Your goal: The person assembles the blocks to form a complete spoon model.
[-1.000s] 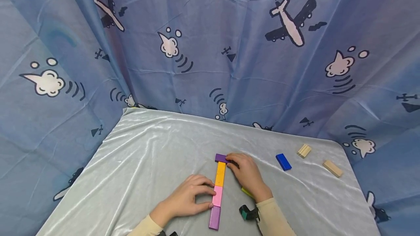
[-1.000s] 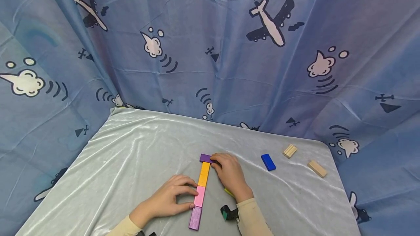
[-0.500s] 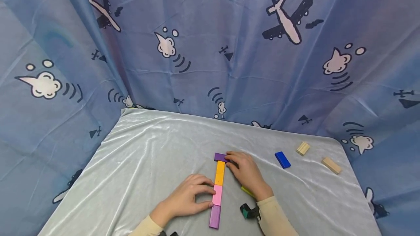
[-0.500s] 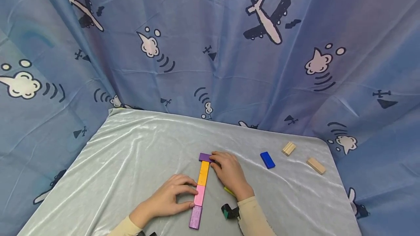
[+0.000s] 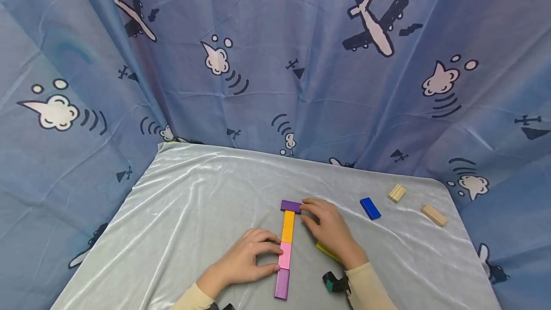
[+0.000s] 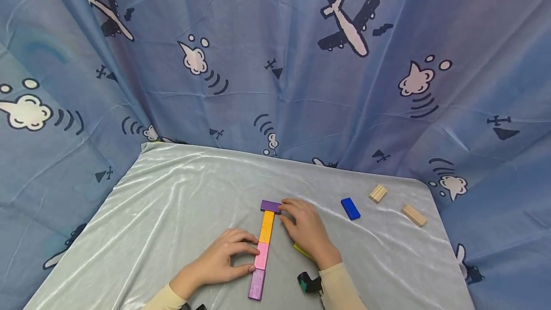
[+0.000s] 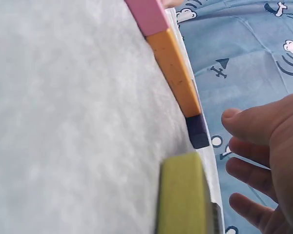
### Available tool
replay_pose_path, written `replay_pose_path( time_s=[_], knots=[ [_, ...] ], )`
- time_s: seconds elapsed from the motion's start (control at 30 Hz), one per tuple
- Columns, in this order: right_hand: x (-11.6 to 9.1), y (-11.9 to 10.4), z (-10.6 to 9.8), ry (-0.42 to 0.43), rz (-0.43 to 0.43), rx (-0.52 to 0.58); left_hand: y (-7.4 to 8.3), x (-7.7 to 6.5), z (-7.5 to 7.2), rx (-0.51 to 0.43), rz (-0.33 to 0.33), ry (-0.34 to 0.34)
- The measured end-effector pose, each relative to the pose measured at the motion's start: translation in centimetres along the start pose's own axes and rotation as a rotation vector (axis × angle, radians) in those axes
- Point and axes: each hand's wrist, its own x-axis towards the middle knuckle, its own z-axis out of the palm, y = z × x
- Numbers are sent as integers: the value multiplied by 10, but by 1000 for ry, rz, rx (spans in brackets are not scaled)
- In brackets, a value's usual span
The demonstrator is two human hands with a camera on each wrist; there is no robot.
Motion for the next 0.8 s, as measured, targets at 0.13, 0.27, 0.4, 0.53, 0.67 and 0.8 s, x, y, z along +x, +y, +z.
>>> replay_pose_path(
  time_s=[0.13, 0.27, 0.4, 0.53, 0.67, 0.8],
  knots=[
    [-7, 0, -7, 6, -8, -17, -1, 1, 0, 7, 1, -1],
    [-17, 1, -14, 21, -27, -33, -1, 0, -1, 6, -9, -13],
    [-28, 2, -22, 53, -51, -32, 0, 0, -1, 6, -5, -15],
    [-41, 5, -29, 81, -61, -42, 0, 0, 0, 1, -1, -17],
    [-54, 10, -34, 122, -98, -62, 0, 1, 0, -11, -12, -28],
    [-64, 14, -38, 161, -144, -79, 0, 0, -2, -11, -17, -31]
  ],
)
